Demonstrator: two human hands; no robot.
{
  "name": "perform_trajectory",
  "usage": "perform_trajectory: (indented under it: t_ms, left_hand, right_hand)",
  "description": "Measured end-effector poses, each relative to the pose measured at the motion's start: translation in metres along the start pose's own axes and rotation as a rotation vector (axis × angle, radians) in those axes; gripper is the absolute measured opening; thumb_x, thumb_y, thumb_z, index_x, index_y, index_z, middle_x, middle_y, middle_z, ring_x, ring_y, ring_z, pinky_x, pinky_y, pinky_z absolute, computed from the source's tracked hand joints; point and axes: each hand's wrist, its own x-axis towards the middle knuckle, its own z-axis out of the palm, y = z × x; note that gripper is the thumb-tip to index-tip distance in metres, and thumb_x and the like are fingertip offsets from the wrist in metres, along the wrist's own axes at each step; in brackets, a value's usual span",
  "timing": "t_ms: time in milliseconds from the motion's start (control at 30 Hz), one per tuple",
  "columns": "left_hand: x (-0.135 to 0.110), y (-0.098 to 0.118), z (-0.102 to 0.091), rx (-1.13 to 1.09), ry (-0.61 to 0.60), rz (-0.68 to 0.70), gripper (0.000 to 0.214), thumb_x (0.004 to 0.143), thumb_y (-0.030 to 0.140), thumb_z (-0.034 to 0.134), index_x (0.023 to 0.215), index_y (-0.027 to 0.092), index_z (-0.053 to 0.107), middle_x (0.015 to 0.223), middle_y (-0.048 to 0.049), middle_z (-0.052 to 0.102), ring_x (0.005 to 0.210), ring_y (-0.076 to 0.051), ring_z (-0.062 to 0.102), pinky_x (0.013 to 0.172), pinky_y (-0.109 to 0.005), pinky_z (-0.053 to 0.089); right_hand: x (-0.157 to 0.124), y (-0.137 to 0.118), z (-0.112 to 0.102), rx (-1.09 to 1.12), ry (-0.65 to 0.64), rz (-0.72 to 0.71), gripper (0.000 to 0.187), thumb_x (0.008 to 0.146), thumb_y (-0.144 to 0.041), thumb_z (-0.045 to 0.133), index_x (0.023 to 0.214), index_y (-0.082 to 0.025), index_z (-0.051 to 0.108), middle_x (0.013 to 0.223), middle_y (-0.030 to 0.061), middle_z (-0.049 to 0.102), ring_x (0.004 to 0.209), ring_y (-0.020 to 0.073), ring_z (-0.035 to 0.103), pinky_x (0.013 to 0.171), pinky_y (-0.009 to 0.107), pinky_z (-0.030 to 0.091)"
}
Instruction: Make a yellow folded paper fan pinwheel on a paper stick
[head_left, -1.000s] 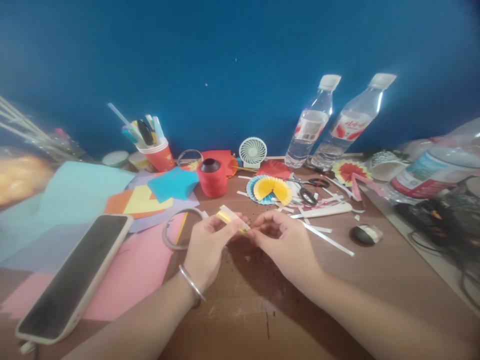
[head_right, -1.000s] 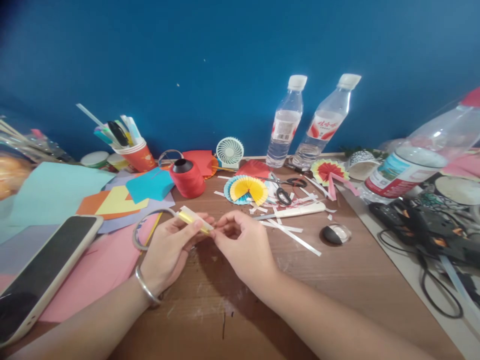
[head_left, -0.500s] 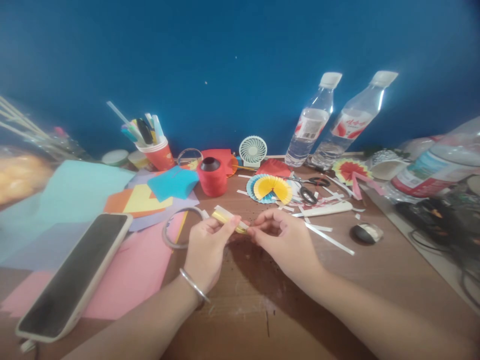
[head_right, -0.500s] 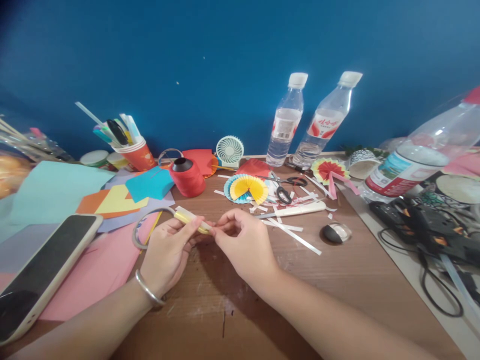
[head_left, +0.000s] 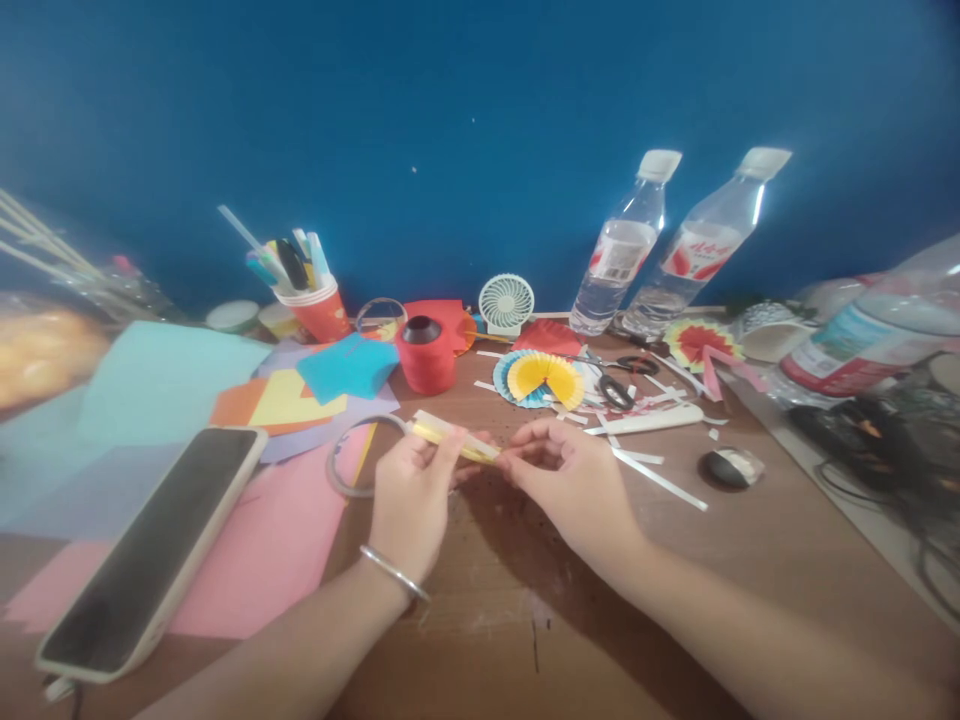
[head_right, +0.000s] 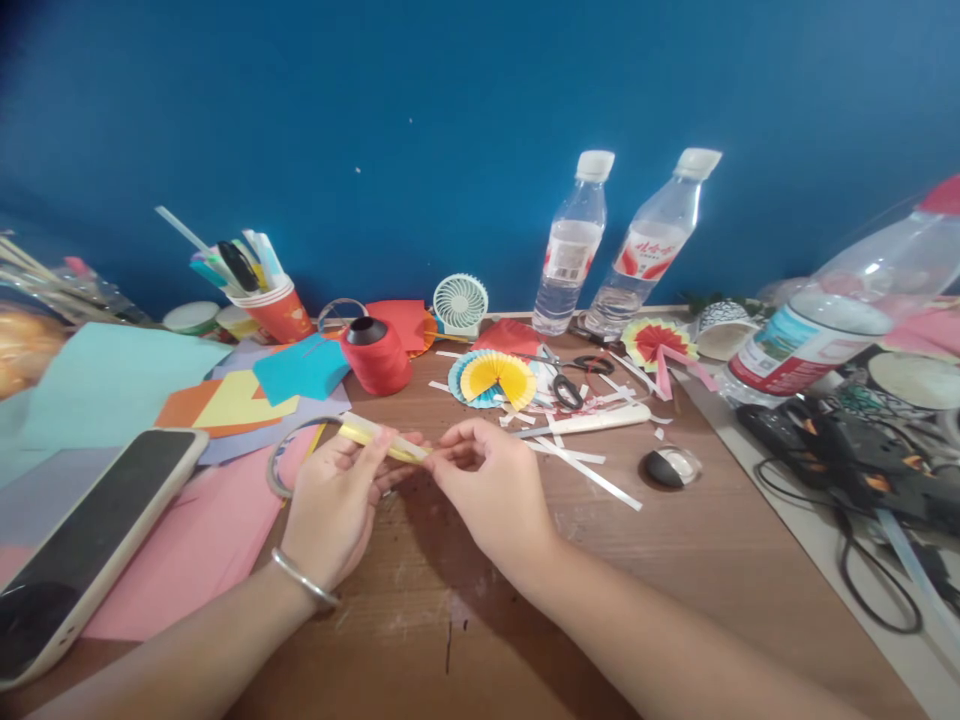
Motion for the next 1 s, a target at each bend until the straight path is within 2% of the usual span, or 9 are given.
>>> perform_trajectory:
  t_ms: [233,567,667,800,1000]
  left_hand:
    - [-0.0010,0.0015,-0.0003,0.026,0.013,-0.032,0.024,0.071,0.035,0.056,0.082,0.013,0.055,0.074,-0.0066,0.066,0.065,-0.018,0.062,0.058,-0.028,0.050]
    - [-0.0001,0.0009,-0.0010,0.054,0.016,0.005,0.027,0.072,0.034,0.055,0.087,0.012,0.058,0.071,-0.0063,0.065,0.065,-0.018,0.061,0.056,-0.026,0.048]
    - [0.0002,0.0001,-0.0026,0.085,0.076,0.024,0.025,0.068,0.033,0.058,0.081,0.013,0.060,0.064,-0.0041,0.064,0.061,-0.017,0.060,0.055,-0.024,0.046]
    - [0.0009,-0.0017,-0.0056,0.099,0.160,0.041,0.021,0.064,0.031,0.062,0.076,0.014,0.061,0.053,0.0000,0.060,0.056,-0.016,0.058,0.052,-0.023,0.044]
    - [0.0014,-0.0011,-0.0073,0.085,0.168,0.033,0.016,0.063,0.027,0.062,0.073,0.015,0.061,0.054,0.0002,0.061,0.058,-0.017,0.059,0.051,-0.023,0.044]
  right_hand:
    - [0.0002,-0.0025,-0.0010,-0.038,0.020,-0.032,0.011,0.064,-0.026,0.059,0.068,-0.018,0.053,0.063,0.0004,0.061,0.056,0.0127,0.057,0.051,0.023,0.044]
    - [0.0002,-0.0021,-0.0010,-0.038,0.021,-0.045,0.010,0.064,-0.024,0.060,0.068,-0.018,0.053,0.060,-0.0008,0.060,0.056,0.0121,0.056,0.051,0.022,0.042]
    - [0.0008,-0.0020,-0.0010,0.001,0.001,-0.007,0.011,0.063,-0.025,0.061,0.068,-0.018,0.053,0.059,-0.0010,0.060,0.055,0.0118,0.055,0.050,0.022,0.042]
    - [0.0037,-0.0026,-0.0013,0.144,-0.054,0.115,0.015,0.061,-0.026,0.063,0.067,-0.017,0.052,0.055,-0.0020,0.057,0.049,0.0110,0.054,0.047,0.022,0.043]
    - [0.0075,-0.0018,-0.0019,0.309,-0.085,0.180,0.019,0.058,-0.024,0.066,0.065,-0.015,0.051,0.050,-0.0039,0.054,0.045,0.0083,0.051,0.045,0.020,0.042]
